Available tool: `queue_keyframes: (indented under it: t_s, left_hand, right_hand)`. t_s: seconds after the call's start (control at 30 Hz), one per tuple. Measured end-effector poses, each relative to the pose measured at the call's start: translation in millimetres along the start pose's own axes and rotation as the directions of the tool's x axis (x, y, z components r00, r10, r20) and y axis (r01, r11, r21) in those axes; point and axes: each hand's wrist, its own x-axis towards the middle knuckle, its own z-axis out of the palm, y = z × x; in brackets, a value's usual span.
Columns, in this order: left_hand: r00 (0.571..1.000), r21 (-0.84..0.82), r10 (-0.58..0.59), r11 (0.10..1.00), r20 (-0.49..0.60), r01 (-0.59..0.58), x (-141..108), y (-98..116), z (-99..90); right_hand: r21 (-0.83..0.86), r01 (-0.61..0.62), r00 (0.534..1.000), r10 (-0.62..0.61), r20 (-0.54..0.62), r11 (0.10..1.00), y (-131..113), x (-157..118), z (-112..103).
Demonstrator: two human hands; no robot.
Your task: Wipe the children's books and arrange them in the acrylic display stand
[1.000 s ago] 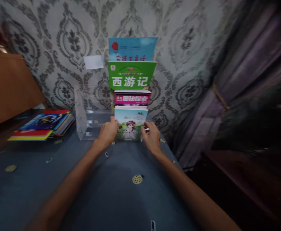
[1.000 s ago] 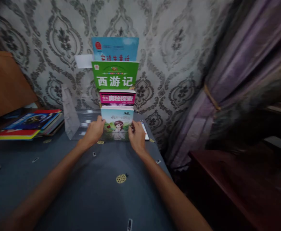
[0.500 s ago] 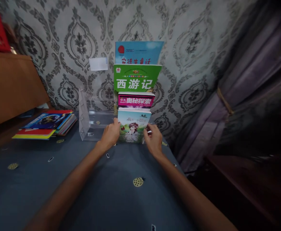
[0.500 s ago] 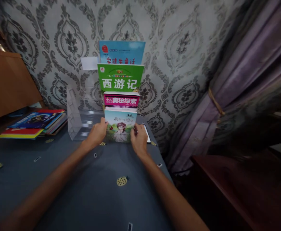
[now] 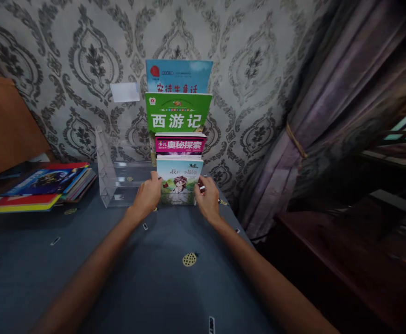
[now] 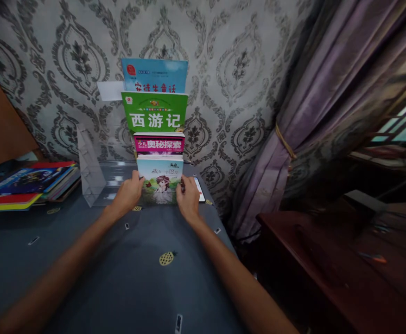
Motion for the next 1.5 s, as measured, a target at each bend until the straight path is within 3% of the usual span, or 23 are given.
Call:
queue_keyframes:
  t_s: [0.4,0.87,1.5]
  left_hand:
    - [1.0,0.064,0.011,0.998,-0.022,-0.01,0.0,-1.1,3.6]
    - [0.998,-0.009,0.015,1.0,0.054,-0.015,-0.7,-1.3,-1.4]
    - [0.996,0.014,0.028,0.999,0.089,-0.029,-3.6,-6.7,-7.7]
  right_hand:
    - [0.019,0.004,1.0,-0.004,-0.01,1.0,1.8,-0.7,1.4]
    - [-0.002,-0.005,1.0,0.005,-0.019,1.0,-0.1,-5.0,3.2]
    - [-0.033,0.037,0.998,-0.038,-0.05,0.999,8.4,-2.8,4.1]
